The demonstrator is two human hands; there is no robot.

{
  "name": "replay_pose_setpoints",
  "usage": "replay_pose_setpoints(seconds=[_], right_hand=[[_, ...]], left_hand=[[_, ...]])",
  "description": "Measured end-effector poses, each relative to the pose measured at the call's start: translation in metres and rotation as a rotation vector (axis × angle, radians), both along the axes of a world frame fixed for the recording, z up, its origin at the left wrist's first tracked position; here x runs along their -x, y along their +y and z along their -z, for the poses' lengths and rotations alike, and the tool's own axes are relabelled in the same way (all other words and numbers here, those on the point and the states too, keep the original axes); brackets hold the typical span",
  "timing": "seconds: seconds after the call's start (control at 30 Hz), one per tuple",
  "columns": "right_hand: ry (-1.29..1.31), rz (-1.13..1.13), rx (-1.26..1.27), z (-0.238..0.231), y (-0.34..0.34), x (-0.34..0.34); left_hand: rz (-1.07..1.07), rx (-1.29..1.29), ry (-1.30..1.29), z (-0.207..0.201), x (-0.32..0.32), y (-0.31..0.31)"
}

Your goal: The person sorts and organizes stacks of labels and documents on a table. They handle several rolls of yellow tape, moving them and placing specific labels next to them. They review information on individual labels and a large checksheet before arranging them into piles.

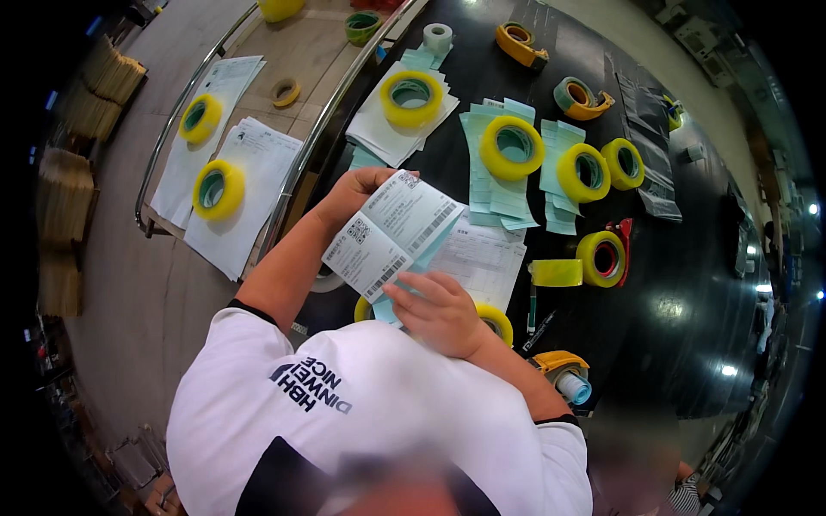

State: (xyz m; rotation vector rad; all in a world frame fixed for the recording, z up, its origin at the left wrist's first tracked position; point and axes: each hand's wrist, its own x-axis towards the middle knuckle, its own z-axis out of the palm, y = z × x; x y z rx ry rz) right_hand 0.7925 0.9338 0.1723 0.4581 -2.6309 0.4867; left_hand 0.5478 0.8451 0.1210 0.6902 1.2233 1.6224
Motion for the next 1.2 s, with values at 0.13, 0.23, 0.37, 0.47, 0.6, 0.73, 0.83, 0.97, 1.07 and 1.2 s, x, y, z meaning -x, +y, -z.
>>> replay_pose_setpoints(seconds=[0.13,0.23,0.37,0.47,0.6,0.73,0.83,0.97,1.07,1.2], right_hand=[[-0.141,0.055,0.284,0.022,0.013,-0.013],[-0.16,0.145,0.929,0.019,0.038,-0.022],[-0.388,0.295,1.522,0.006,0.056,-0.019],[-0.696,0.389,1.709,0.003,0.058,-0.012],[-0.483,0.423,1.939,0.034,0.05,-0.021],[-0.236,0.532,1.906,0.044,0.045,-0.022],[-0.14,0.597,1.813,0.045,0.044,-0.021],[-0.108,0.676,1.709,0.052,0.046,-0.019],[-0.161,0.63,1.856,0.048,0.045,-0.019],[-0.197,0.356,2.355,0.034,0.051,-0.028]], left_hand=[[0.023,-0.065,0.23,0.004,0.008,0.001],[0.092,-0.111,0.419,0.005,0.017,0.002],[0.329,-0.159,0.618,-0.006,0.002,0.018],[0.481,-0.162,0.609,-0.027,-0.025,0.033],[0.201,-0.102,-0.264,-0.017,-0.061,0.029],[0.078,-0.099,-1.138,0.019,-0.073,0.005],[0.062,-0.009,-0.744,0.037,-0.09,-0.004],[0.107,0.086,0.12,0.038,-0.097,-0.02],[0.144,-0.155,-0.204,0.011,-0.106,-0.015],[0.018,0.096,-0.632,0.006,-0.111,-0.004]])
